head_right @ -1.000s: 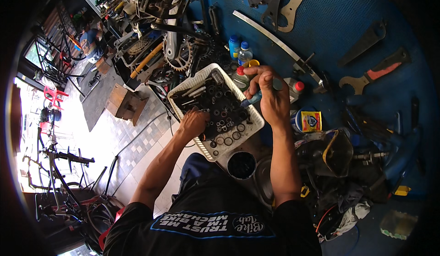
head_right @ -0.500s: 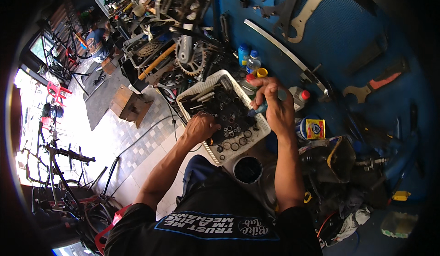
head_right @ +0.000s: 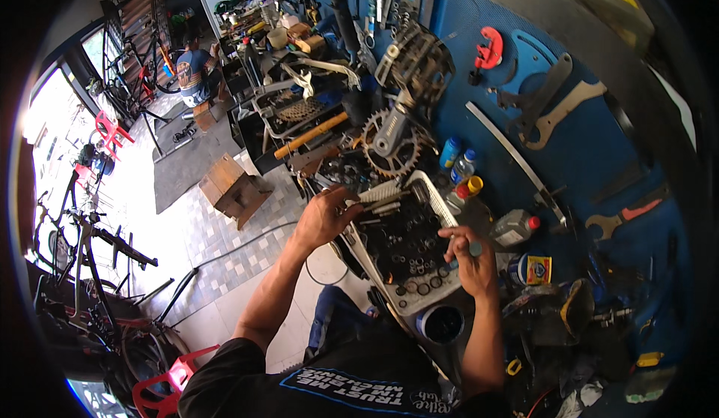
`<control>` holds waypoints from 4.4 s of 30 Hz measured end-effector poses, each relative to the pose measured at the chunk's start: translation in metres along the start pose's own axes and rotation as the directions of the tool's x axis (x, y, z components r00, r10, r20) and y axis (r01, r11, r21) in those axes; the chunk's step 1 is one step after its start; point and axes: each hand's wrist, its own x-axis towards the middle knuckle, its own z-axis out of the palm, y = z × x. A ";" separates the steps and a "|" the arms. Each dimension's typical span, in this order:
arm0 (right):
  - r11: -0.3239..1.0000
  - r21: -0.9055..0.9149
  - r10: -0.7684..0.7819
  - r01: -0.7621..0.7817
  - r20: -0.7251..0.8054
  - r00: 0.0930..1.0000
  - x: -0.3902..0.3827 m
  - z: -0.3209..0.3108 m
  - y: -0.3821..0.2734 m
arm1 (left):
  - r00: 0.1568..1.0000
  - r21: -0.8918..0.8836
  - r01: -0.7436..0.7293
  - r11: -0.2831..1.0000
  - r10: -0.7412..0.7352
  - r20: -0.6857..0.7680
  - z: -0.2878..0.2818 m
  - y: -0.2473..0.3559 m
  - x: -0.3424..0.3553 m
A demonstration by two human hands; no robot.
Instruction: The person applies lubricant to small bicycle parts from a basket, then picks up a bicycle fork and applies lubricant to its pivot points. The person handles the fork and parts one at a time, repeatedly applying lubricant to different areas.
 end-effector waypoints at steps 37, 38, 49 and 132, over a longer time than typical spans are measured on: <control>0.767 -0.394 0.340 -0.507 -0.419 0.842 0.087 0.198 -0.054 | 0.661 0.041 0.750 0.660 -0.749 -0.053 -0.168 -0.375 0.425; 0.763 -0.396 0.346 -0.512 -0.419 0.840 0.088 0.199 -0.054 | 0.672 0.082 0.740 0.667 -0.735 -0.091 -0.166 -0.374 0.425; 0.755 -0.404 0.296 -0.516 -0.493 0.818 0.068 0.200 -0.066 | 0.613 0.643 -0.406 0.649 -0.328 0.719 -0.169 -0.319 0.415; 0.427 0.903 -0.379 0.037 0.141 0.915 0.039 0.100 -0.064 | 0.707 -0.772 0.614 0.164 -0.549 0.445 -0.048 0.128 -0.171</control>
